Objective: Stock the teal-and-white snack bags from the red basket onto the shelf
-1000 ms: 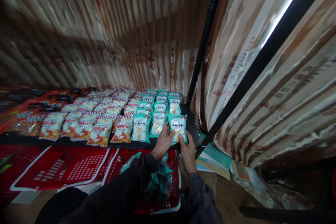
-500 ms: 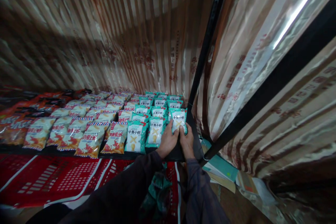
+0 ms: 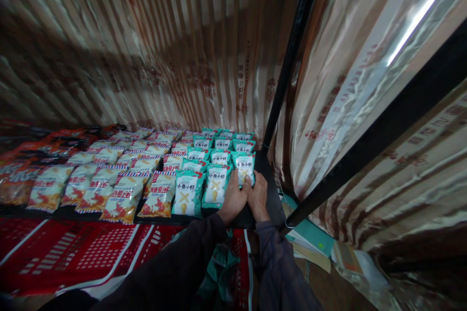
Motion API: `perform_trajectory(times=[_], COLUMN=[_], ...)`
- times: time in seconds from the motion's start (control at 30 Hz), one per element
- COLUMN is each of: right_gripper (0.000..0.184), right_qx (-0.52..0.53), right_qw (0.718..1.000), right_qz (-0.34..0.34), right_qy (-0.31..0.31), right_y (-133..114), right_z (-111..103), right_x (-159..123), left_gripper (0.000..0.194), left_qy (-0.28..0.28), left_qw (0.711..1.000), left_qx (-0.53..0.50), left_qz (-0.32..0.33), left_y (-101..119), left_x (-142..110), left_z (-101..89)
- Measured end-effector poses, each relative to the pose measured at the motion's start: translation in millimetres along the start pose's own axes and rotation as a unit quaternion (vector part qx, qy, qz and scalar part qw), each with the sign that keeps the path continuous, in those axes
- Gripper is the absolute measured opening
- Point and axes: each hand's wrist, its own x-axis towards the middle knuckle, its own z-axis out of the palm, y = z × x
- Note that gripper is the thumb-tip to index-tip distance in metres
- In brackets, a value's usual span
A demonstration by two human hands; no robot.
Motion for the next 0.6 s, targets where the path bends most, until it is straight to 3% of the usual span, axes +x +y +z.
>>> perform_trajectory(times=[0.17, 0.3, 0.6], right_gripper=[0.059, 0.071, 0.072], right_qx=[0.002, 0.034, 0.057], right_qw=[1.0, 0.997, 0.992], right_qz=[0.002, 0.052, 0.104], right_qy=[-0.009, -0.037, -0.039], right_y=[-4.8, -11.4, -22.7], right_z=[-1.4, -6.7, -1.0], right_x=[0.9, 7.4, 53.6], left_gripper=[0.062, 0.064, 0.059], left_qy=[0.004, -0.008, -0.029], left_qw=[1.0, 1.0, 0.997], left_qx=[0.005, 0.008, 0.045], left_qz=[-0.008, -0.003, 0.05], left_y=[-2.6, -0.2, -1.0], left_x=[-1.5, -4.6, -7.2], left_z=[4.1, 2.6, -0.6])
